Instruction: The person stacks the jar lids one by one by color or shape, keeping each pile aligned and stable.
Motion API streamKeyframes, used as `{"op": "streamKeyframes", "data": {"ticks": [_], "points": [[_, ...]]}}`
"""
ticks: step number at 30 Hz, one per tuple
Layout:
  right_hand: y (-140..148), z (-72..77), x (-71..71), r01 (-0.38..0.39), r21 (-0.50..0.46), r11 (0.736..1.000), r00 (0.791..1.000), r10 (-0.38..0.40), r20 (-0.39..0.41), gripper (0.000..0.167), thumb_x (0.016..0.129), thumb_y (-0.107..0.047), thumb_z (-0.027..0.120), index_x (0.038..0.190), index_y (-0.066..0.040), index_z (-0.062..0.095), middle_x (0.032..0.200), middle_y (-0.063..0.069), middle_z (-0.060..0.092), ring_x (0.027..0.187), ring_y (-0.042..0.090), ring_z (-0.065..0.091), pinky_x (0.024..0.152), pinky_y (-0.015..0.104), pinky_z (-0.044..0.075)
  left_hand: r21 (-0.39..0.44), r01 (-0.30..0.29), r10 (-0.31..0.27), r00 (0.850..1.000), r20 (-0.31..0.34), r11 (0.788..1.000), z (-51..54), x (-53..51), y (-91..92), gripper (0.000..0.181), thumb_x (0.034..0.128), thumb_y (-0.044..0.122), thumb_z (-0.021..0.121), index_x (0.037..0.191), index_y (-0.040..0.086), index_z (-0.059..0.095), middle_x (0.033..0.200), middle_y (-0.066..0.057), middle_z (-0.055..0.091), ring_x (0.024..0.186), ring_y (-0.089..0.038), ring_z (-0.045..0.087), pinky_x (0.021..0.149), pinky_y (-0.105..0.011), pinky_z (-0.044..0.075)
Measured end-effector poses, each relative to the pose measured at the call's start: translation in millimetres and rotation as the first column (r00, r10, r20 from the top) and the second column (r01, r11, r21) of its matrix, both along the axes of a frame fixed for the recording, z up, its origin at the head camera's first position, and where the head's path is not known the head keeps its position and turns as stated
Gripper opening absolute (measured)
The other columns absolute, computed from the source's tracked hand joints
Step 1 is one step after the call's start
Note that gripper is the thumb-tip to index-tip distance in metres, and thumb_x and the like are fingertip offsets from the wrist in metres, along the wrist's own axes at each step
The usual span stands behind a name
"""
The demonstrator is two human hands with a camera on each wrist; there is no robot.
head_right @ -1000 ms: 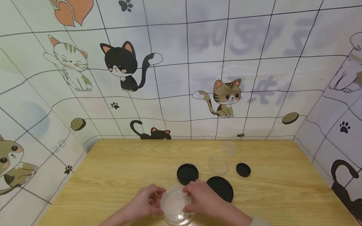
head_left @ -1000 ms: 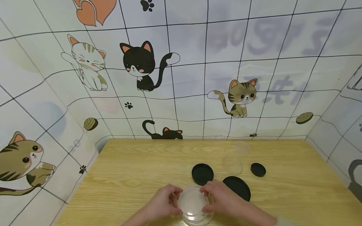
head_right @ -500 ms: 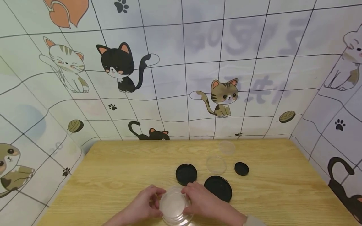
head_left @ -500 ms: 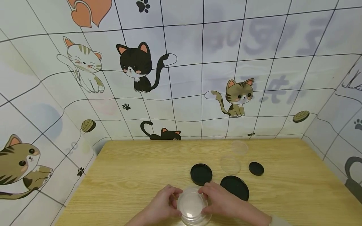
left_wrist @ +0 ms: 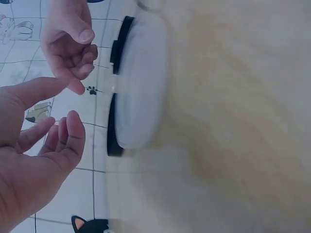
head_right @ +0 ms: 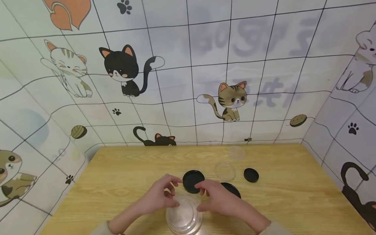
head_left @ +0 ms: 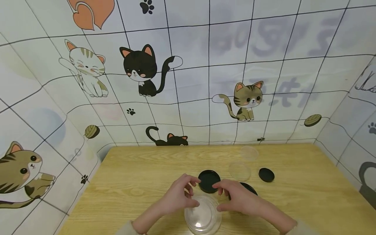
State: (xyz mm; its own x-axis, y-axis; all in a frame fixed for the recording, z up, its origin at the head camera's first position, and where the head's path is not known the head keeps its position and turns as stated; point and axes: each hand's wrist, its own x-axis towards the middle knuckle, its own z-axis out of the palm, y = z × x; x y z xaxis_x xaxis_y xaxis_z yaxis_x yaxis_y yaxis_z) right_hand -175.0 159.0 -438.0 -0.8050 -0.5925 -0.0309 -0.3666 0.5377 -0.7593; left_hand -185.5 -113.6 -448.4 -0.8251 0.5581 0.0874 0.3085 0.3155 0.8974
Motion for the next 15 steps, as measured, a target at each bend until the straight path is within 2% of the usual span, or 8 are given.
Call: {"op": "streamKeyframes", "data": {"ticks": [3, 7, 10, 15], "points": [[16.1, 4.1, -5.7, 0.023, -0.063, 0.998, 1.000, -0.023, -0.002, 0.057, 0.086, -0.023, 0.085, 0.133, 0.000, 0.062, 0.102, 0.002, 0.059, 0.083, 0.018, 0.055, 0.069, 0.028, 0.048, 0.033, 0.018, -0.018, 1.000, 0.008, 0.999, 3.6, -14.8, 15.5, 0.058, 0.0759, -0.006, 0.086, 0.128, 0.005, 0.062, 0.111, -0.015, 0.052, 0.085, -0.016, 0.058, 0.073, -0.022, 0.054], [37.9, 9.2, -9.4, 0.076, -0.125, 0.989, 0.997, -0.078, -0.011, 0.055, 0.088, -0.021, 0.083, 0.133, 0.002, 0.062, 0.105, 0.007, 0.060, 0.084, 0.017, 0.056, 0.069, 0.028, 0.049, 0.064, 0.016, -0.019, 0.998, 0.055, 0.998, 5.7, -34.3, 39.0, 0.058, 0.0770, -0.006, 0.085, 0.129, 0.002, 0.061, 0.114, -0.016, 0.055, 0.089, -0.017, 0.060, 0.074, -0.022, 0.054], [54.4, 12.2, -11.9, 0.133, -0.135, 0.982, 0.989, -0.140, -0.044, 0.056, 0.088, -0.022, 0.083, 0.135, 0.000, 0.061, 0.114, 0.014, 0.060, 0.086, 0.019, 0.057, 0.069, 0.028, 0.050, 0.072, 0.010, -0.017, 0.995, 0.099, 0.997, 7.6, -46.4, 55.7, 0.057, 0.0792, -0.005, 0.084, 0.131, 0.003, 0.061, 0.117, -0.010, 0.056, 0.094, -0.019, 0.063, 0.074, -0.024, 0.056], [75.8, 15.4, -21.9, 0.237, -0.112, 0.965, 0.965, -0.247, -0.087, 0.061, 0.086, -0.020, 0.085, 0.137, -0.001, 0.058, 0.126, 0.019, 0.058, 0.093, 0.028, 0.059, 0.074, 0.029, 0.052, 0.079, 0.041, -0.049, 0.993, 0.107, 0.996, 7.7, -66.4, 74.8, 0.058, 0.0826, -0.008, 0.081, 0.135, 0.004, 0.059, 0.125, -0.008, 0.056, 0.107, -0.032, 0.066, 0.078, -0.028, 0.058]]}}
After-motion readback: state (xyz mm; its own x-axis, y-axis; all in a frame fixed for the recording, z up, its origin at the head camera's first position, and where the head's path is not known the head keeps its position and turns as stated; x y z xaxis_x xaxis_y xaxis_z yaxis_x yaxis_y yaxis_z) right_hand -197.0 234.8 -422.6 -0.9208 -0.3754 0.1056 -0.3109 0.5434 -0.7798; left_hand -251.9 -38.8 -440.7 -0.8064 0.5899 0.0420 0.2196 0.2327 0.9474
